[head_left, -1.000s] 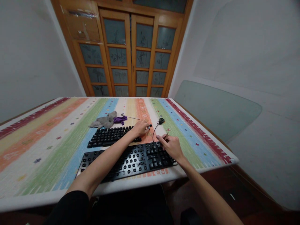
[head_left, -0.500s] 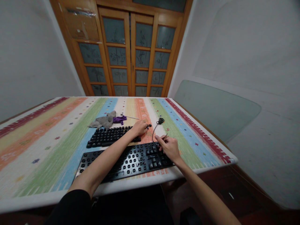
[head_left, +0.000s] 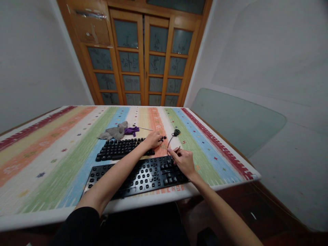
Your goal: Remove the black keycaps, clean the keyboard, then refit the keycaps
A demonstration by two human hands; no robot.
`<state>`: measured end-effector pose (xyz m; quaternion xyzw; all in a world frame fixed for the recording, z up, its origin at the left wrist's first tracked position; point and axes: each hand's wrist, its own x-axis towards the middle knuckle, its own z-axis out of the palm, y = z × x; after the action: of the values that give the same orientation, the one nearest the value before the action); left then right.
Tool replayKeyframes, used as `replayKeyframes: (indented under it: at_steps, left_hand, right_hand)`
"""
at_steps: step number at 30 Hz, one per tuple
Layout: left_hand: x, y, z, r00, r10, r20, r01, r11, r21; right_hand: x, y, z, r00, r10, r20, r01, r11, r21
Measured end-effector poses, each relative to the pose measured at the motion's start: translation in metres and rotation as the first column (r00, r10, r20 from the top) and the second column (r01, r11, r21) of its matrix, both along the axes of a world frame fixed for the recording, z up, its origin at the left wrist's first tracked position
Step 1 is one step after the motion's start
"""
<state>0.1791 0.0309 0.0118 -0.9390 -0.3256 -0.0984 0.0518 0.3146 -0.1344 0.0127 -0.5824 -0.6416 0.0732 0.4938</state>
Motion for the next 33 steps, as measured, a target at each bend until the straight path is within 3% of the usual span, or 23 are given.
replayKeyframes:
  at_steps: [5, 10, 16, 23, 28, 33]
  left_hand:
    - [-0.001, -0.001, 0.001, 1.0, -0.011, 0.014, 0.01, 1.0, 0.003]
    - [-0.009, -0.011, 0.005, 0.998, -0.037, 0.047, 0.036, 0.999, 0.012]
    - [-0.029, -0.037, 0.003, 0.968, -0.197, 0.153, 0.206, 0.978, -0.044]
    - [-0.046, -0.07, -0.001, 0.941, -0.301, 0.156, 0.326, 0.931, -0.166]
    - [-0.048, -0.076, -0.004, 0.941, -0.302, 0.153, 0.327, 0.928, -0.178]
    - [-0.047, -0.075, -0.004, 0.947, -0.285, 0.146, 0.308, 0.936, -0.171]
  right_hand:
    - [0.001, 0.0, -0.001, 1.0, -0.002, 0.011, 0.002, 1.0, -0.006]
    - [0.009, 0.003, -0.004, 0.99, 0.003, -0.141, -0.017, 0.995, -0.101]
    - [0.015, 0.005, -0.009, 0.961, -0.018, -0.277, -0.039, 0.98, -0.197]
    - [0.014, 0.006, -0.012, 0.928, -0.031, -0.371, -0.053, 0.975, -0.214]
    - [0.007, 0.002, -0.01, 0.972, -0.005, -0.234, -0.038, 0.983, -0.18]
    - [-0.004, -0.001, -0.007, 0.982, 0.04, 0.186, -0.034, 0.999, -0.037]
